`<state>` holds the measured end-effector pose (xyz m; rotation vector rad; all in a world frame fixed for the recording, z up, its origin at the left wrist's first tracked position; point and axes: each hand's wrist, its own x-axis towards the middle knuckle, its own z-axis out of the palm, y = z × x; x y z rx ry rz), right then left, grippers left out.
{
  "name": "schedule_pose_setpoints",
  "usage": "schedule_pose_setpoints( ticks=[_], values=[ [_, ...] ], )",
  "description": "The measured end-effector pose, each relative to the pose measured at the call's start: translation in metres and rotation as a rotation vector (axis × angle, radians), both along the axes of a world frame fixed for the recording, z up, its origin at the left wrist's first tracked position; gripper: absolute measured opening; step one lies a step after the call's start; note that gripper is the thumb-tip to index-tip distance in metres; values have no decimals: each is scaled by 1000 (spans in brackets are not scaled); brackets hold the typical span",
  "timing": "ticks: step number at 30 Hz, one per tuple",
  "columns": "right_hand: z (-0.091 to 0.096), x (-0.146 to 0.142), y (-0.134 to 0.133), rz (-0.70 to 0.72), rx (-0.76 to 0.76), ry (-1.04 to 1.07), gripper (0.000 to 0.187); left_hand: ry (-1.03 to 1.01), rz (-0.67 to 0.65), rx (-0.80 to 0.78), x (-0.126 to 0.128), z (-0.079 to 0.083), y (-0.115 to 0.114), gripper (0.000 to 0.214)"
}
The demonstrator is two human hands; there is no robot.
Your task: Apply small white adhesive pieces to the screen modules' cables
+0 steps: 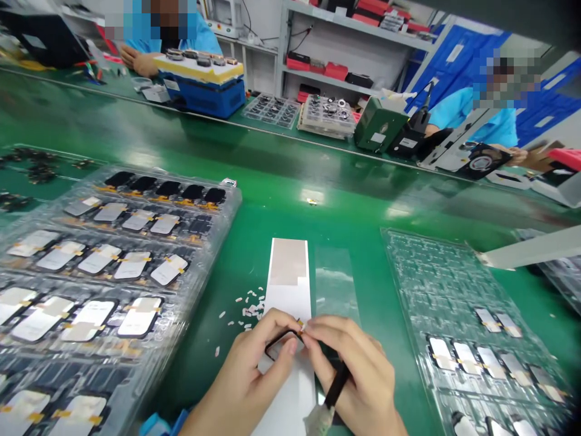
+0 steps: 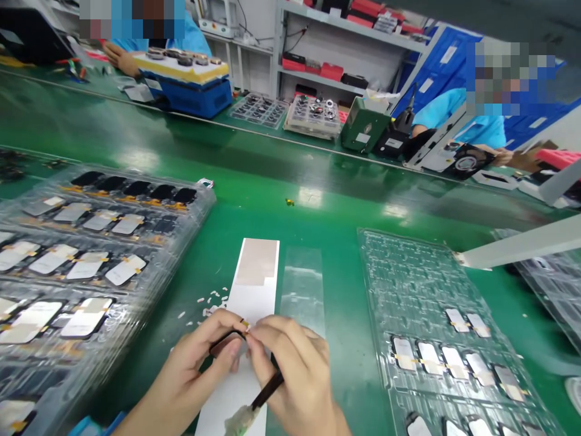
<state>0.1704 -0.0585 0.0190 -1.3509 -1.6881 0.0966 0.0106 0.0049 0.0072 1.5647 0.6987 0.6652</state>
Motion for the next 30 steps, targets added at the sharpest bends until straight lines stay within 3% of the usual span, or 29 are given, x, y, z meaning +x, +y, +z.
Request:
schedule_pose_setpoints(
  ticks=[6,10,14,18,24,30],
  values=[
    [-7,-3,-1,12,43,-197,25,28,24,143,0,-1,-2,14],
    [-3,0,0,-9,-62,-70,17,58,26,197,0,-2,-2,14],
    [4,11,5,-91,-257,174,8,3,59,71,-3,-5,-6,10],
    [1,15,9,-135,-405,208,16,-116,128,-121,-3,-5,-11,16],
    [-3,11,9,-67,-463,504,18,-175,127,-246,-4,-2,-11,21],
    [4,6,10,62,-721,805,20,-182,-21,-300,-6,-2,-11,22]
  ],
)
